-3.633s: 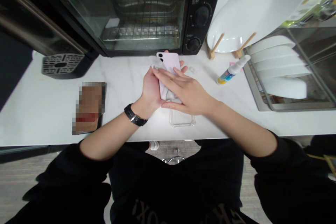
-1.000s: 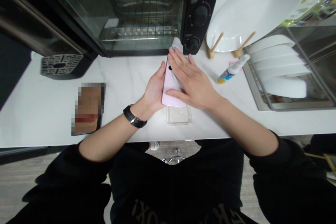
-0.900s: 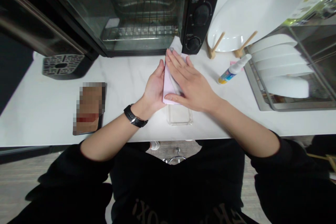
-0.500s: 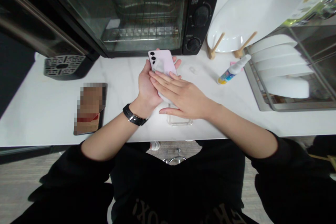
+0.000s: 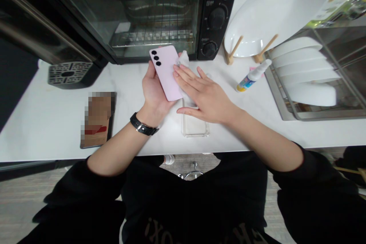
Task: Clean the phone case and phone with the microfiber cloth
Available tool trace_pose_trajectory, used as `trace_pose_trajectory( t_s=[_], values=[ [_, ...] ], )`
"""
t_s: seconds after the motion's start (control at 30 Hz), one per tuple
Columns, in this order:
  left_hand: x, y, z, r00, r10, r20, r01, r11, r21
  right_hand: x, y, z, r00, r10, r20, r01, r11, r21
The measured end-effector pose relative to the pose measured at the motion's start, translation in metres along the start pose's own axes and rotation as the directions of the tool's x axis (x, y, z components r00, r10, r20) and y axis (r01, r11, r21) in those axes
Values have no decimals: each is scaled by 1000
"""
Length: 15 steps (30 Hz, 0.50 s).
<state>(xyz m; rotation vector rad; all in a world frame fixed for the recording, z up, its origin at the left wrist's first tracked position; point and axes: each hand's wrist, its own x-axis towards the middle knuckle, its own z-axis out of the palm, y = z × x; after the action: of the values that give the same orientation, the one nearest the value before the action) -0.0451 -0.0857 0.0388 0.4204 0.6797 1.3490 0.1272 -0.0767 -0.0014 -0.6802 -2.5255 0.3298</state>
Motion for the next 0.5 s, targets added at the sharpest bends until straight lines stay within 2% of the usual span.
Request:
trace_pose_trajectory(
  t_s=[0.2, 0.33, 0.5],
  values=[
    [1, -16, 4, 999, -51, 7, 51, 999, -7, -3, 16, 0, 990, 129, -52, -129, 992, -10],
    [0, -23, 7, 987, -145, -68, 147, 989, 33, -4, 20, 1, 985, 143, -94, -145, 989, -15],
    [-2, -25, 8, 967, -254, -16, 254, 966, 46, -2, 14, -4, 982, 157, -109, -157, 988, 11]
  ],
)
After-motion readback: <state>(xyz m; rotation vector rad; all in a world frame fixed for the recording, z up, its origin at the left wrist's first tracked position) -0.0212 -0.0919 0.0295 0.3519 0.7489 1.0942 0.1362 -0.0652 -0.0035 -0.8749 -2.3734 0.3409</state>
